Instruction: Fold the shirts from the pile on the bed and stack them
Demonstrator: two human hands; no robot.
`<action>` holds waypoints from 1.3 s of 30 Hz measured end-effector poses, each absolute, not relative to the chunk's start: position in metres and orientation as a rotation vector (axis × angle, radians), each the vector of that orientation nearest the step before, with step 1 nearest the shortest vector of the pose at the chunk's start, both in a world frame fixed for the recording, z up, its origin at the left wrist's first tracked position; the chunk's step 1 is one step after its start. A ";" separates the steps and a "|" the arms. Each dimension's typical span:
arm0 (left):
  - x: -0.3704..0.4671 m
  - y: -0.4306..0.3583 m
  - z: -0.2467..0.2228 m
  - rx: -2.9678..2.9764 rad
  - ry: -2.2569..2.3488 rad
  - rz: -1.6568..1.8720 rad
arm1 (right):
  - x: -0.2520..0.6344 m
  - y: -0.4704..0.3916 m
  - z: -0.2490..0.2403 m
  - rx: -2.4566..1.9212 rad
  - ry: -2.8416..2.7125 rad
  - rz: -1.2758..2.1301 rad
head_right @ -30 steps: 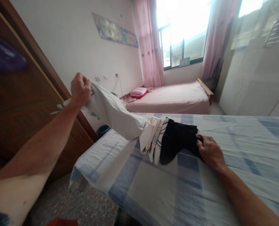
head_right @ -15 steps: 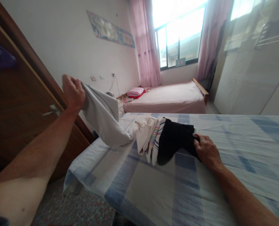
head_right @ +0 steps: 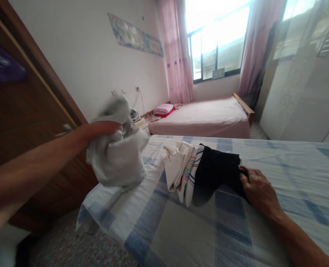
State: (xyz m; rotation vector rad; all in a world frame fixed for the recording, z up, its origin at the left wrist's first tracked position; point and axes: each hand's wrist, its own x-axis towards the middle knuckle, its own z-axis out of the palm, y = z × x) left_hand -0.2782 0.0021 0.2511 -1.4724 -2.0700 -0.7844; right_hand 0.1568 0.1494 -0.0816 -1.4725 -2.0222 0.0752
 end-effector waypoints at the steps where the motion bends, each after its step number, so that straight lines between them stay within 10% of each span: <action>1: -0.280 0.006 0.241 -1.469 -2.077 -0.762 | 0.157 0.149 -0.082 -1.467 -2.025 0.078; 8: -0.311 -0.012 0.259 -1.037 -1.837 -0.733 | 0.158 0.149 -0.081 -1.467 -2.016 0.073; 15: -0.305 -0.012 0.091 -1.675 -2.194 -0.098 | 0.155 0.144 -0.075 -1.462 -1.998 0.099; 28: -0.183 0.053 0.009 -2.447 -2.024 -1.036 | 0.157 0.148 -0.081 -1.384 -1.959 0.112; 39: -0.207 0.061 0.140 -1.900 -1.626 -2.095 | 0.155 0.145 -0.081 -1.394 -1.946 0.126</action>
